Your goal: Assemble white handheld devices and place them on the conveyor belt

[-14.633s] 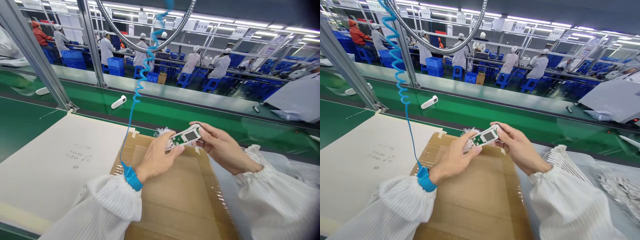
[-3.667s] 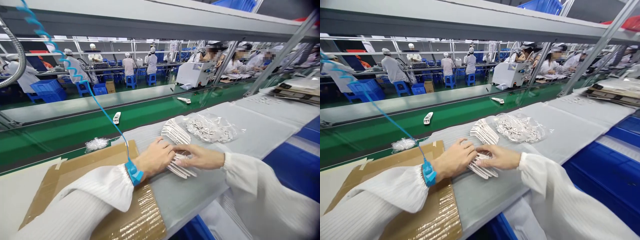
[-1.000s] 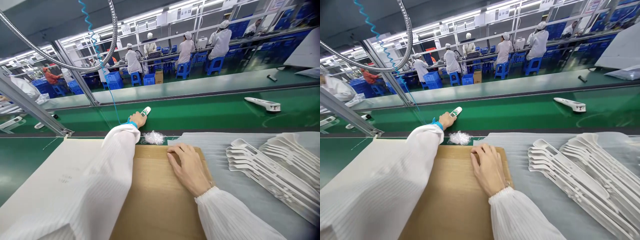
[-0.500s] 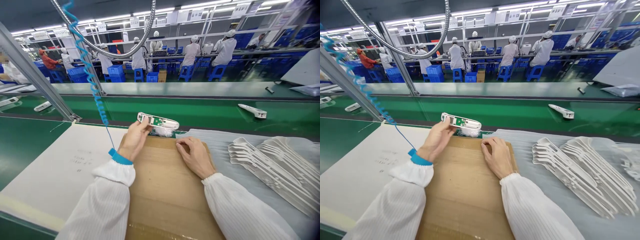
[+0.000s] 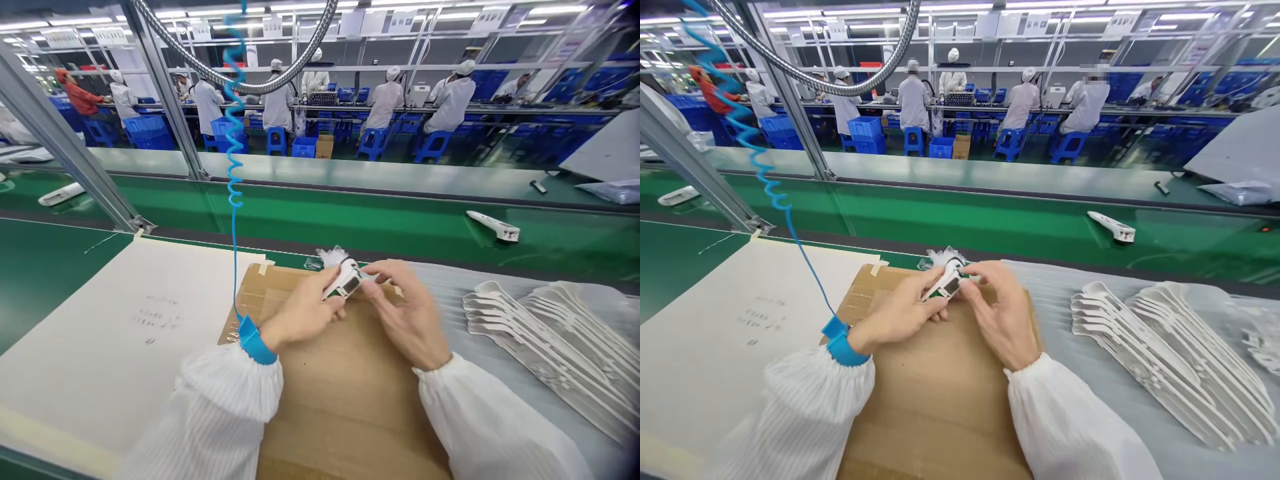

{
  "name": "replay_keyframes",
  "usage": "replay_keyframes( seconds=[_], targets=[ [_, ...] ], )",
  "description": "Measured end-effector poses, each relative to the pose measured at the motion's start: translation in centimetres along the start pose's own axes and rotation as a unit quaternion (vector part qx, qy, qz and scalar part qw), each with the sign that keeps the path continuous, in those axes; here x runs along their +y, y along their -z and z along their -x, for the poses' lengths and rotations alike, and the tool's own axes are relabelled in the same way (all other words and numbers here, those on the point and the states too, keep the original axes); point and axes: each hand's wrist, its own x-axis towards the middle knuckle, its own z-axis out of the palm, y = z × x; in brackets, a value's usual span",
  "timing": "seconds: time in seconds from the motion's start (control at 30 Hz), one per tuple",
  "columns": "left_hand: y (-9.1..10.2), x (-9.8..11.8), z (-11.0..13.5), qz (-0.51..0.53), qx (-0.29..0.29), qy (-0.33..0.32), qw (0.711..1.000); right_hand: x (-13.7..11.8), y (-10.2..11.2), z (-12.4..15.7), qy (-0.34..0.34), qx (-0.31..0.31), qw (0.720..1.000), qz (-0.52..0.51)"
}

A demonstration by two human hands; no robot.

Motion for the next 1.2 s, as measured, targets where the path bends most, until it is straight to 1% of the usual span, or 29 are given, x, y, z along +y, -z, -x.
replay_keyframes(
  seconds=[0.03,0.07,0.13,0.2,0.23,0.3,0.33,0.4,0.47,0.5,0.53,0.57,0.6,0.67,0.73,0.83,0.93,1.0,1.13,1.2],
  targets=[
    [-0.1,0.0,0.1,-0.043,-0.002,-0.008,0.999,-0.4,0.0,0.1,0.028,-0.018,0.999,0.021],
    [-0.3,0.1,0.2,-0.076,0.001,-0.014,0.997,-0.7,-0.1,0.3,0.041,-0.025,0.998,0.047],
    [-0.4,0.1,0.2,-0.1,0.024,-0.02,0.995,-1.0,-0.3,0.6,0.045,-0.027,0.993,0.104],
    [-0.3,0.1,0.0,-0.071,0.071,-0.013,0.995,-1.0,-0.6,0.9,0.051,-0.047,0.989,0.133],
    [-0.2,0.2,-0.1,-0.044,0.1,-0.004,0.994,-1.0,-0.7,1.0,0.053,-0.061,0.988,0.129],
    [0.2,0.3,-0.3,0.023,0.145,0.018,0.989,-1.0,-0.8,1.1,0.042,-0.082,0.993,0.079],
    [0.4,0.4,-0.4,0.057,0.151,0.031,0.986,-0.9,-0.8,1.1,0.025,-0.079,0.996,0.039],
    [0.7,0.8,-0.4,0.114,0.128,0.062,0.983,-0.5,-0.8,0.9,-0.031,-0.058,0.997,-0.032],
    [0.7,1.2,-0.3,0.146,0.104,0.08,0.981,0.1,-0.6,0.7,-0.107,-0.033,0.991,-0.068],
    [0.6,1.3,-0.3,0.152,0.108,0.078,0.979,0.5,-0.5,0.6,-0.144,-0.027,0.987,-0.067],
    [0.5,1.4,-0.3,0.152,0.126,0.071,0.978,0.9,-0.4,0.6,-0.173,-0.031,0.983,-0.054],
    [0.4,1.4,-0.4,0.147,0.156,0.062,0.975,1.2,-0.3,0.5,-0.188,-0.042,0.981,-0.031],
    [0.4,1.3,-0.5,0.139,0.195,0.057,0.969,1.5,-0.2,0.5,-0.191,-0.058,0.98,-0.003],
    [0.6,1.0,-0.7,0.12,0.272,0.067,0.953,1.8,-0.2,0.5,-0.173,-0.09,0.979,0.056],
    [0.9,0.7,-0.9,0.116,0.315,0.092,0.938,1.9,-0.2,0.6,-0.154,-0.101,0.979,0.092],
    [1.4,0.2,-1.0,0.131,0.321,0.112,0.931,1.9,-0.3,0.7,-0.145,-0.087,0.981,0.092],
    [1.6,0.0,-1.0,0.144,0.327,0.096,0.929,2.2,-0.3,0.7,-0.166,-0.074,0.981,0.061],
    [1.7,-0.2,-1.1,0.153,0.329,0.082,0.928,2.4,-0.2,0.7,-0.167,-0.088,0.981,0.056],
    [1.7,-0.4,-1.3,0.155,0.326,0.078,0.929,2.9,0.4,0.8,-0.13,-0.123,0.975,0.132],
    [1.8,-0.5,-1.4,0.154,0.327,0.08,0.929,3.0,0.9,0.8,-0.14,-0.128,0.972,0.14]
  ],
)
